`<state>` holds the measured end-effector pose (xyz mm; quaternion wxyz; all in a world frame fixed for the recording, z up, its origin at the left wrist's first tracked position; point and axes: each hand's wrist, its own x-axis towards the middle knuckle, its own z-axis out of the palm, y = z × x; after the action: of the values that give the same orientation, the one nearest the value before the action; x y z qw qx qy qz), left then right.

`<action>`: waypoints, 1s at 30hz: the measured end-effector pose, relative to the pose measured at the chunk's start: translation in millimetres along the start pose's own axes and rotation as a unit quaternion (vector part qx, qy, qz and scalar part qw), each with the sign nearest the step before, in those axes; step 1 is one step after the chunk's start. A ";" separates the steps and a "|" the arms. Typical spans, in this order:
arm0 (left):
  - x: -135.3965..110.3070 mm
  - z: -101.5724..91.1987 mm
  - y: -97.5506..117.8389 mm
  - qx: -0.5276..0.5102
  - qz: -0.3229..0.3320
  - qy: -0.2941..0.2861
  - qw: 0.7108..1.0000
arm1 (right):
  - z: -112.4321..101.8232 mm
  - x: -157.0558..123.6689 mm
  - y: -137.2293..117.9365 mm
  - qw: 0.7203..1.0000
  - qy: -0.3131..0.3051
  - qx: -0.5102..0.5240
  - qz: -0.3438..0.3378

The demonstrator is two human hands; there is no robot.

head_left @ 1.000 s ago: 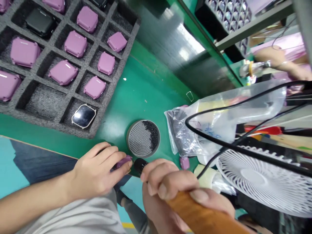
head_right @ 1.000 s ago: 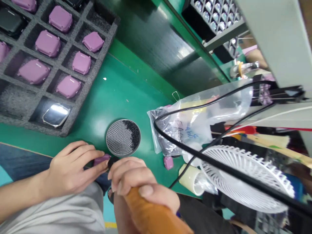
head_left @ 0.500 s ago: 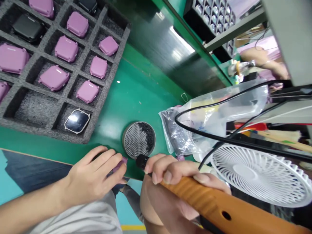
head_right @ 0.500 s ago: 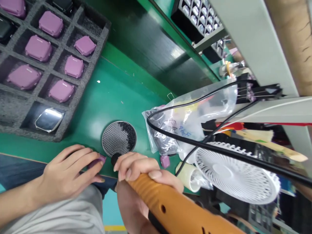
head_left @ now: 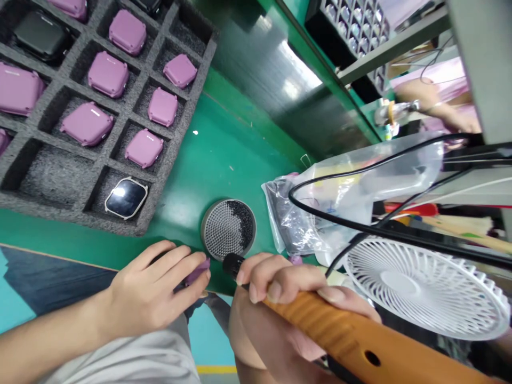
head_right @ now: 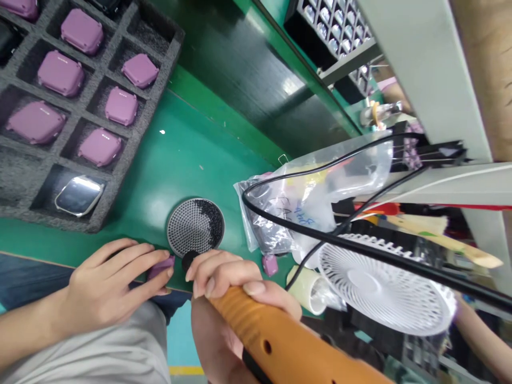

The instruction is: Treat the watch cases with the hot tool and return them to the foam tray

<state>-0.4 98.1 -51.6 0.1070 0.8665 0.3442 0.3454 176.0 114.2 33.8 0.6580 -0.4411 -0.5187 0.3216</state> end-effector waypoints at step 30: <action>2.2 1.5 1.8 -0.018 -0.028 -0.010 0.999 | -31.9 4.9 -9.7 0.961 -0.256 -0.032 0.096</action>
<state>2.7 98.3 -50.8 0.1357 0.8580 0.3610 0.3393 207.7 106.7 42.3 0.4545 -0.4124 -0.6353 0.4688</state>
